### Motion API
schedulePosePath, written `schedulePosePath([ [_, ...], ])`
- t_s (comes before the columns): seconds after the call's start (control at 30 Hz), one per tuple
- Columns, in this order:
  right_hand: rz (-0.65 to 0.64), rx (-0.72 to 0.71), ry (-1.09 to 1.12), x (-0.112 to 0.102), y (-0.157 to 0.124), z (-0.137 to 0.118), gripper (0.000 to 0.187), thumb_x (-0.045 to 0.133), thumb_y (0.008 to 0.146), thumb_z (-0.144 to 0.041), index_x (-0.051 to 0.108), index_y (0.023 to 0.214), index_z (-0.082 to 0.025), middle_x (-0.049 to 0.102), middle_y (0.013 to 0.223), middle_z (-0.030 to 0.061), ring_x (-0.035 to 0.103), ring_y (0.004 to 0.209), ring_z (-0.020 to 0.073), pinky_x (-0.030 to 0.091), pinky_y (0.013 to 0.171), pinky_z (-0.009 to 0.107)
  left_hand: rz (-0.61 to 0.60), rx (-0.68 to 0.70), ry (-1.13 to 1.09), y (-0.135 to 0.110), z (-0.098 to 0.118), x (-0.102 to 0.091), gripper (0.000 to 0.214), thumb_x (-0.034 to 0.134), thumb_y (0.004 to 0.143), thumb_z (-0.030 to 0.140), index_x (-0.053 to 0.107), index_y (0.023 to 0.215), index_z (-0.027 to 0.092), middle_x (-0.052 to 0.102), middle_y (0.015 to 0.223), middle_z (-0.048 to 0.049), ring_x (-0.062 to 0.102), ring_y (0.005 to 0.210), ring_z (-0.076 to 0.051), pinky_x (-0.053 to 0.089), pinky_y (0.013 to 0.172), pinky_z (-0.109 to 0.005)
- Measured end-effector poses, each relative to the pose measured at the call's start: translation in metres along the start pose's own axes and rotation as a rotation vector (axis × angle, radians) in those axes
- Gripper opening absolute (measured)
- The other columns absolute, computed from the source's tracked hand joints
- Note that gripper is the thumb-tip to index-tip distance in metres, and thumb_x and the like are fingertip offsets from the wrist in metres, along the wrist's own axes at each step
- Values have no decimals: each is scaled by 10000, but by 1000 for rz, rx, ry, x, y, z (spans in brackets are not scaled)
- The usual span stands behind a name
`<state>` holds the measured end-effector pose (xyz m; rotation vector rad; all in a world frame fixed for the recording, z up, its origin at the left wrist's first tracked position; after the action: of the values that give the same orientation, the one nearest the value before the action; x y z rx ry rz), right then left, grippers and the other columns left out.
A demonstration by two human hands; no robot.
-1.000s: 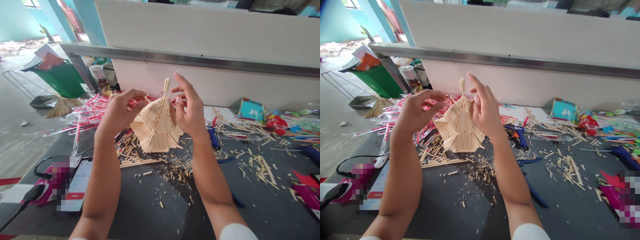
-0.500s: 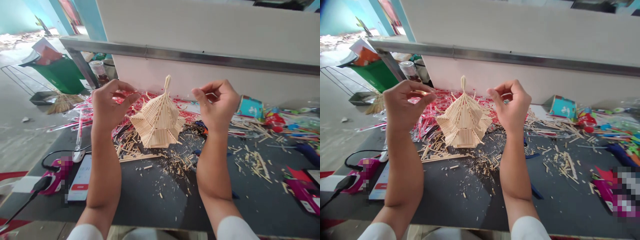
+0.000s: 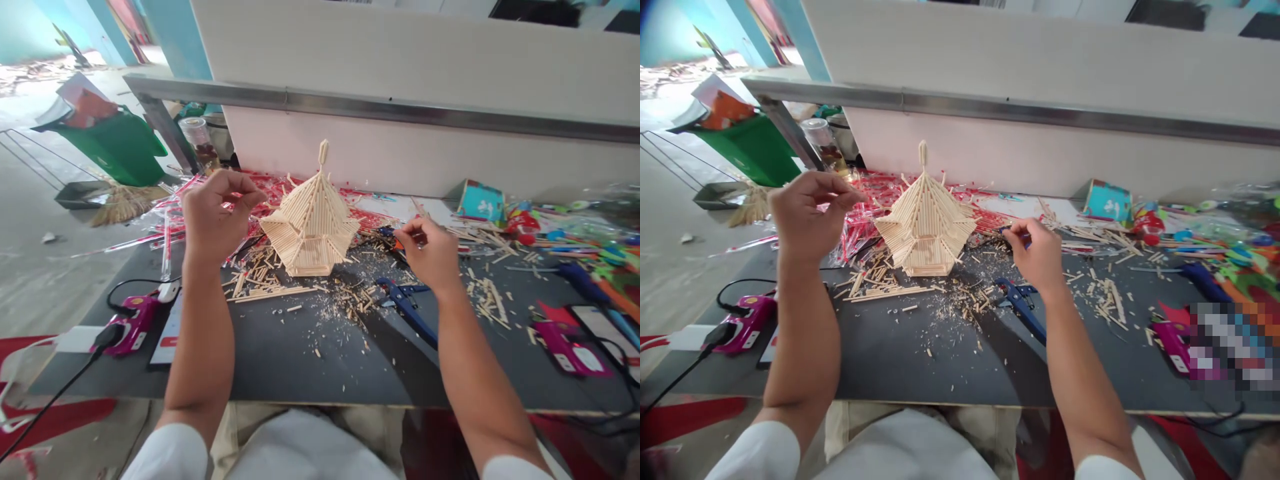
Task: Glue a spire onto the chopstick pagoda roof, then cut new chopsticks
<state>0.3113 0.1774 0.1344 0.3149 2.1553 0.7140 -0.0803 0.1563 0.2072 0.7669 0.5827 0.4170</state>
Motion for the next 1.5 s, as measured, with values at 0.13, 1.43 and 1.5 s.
schedulePosePath([
  [0.13,-52,142,2,7,-49,37,251,664,904,-468,645,860,-222,709,775,37,645,652,196,506,721,352,33,16,20,-30,6,4,83,738,899,291,709,863,222,756,811,33,711,738,-126,590,708,-280],
  [1.43,-40,233,58,40,-94,75,289,672,878,-495,605,843,-216,664,741,20,616,638,179,469,686,317,-523,-259,-210,-196,-68,80,289,567,957,193,812,1105,224,820,1034,-18,794,829,-166,632,732,-245],
  [1.5,-36,232,62,39,-94,74,289,675,878,-494,604,844,-216,667,739,21,612,635,177,470,686,316,-517,-267,-188,-194,-65,76,171,679,934,255,834,1006,243,824,969,0,787,814,-170,623,749,-245],
])
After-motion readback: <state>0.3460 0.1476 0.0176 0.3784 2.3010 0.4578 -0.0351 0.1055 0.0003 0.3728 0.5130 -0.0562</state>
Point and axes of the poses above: each hand's wrist, its own y-axis towards the middle knuckle, its own x-axis out of the palm, z = x × y, the point moved 7 cm from there along y, towards the middle knuckle
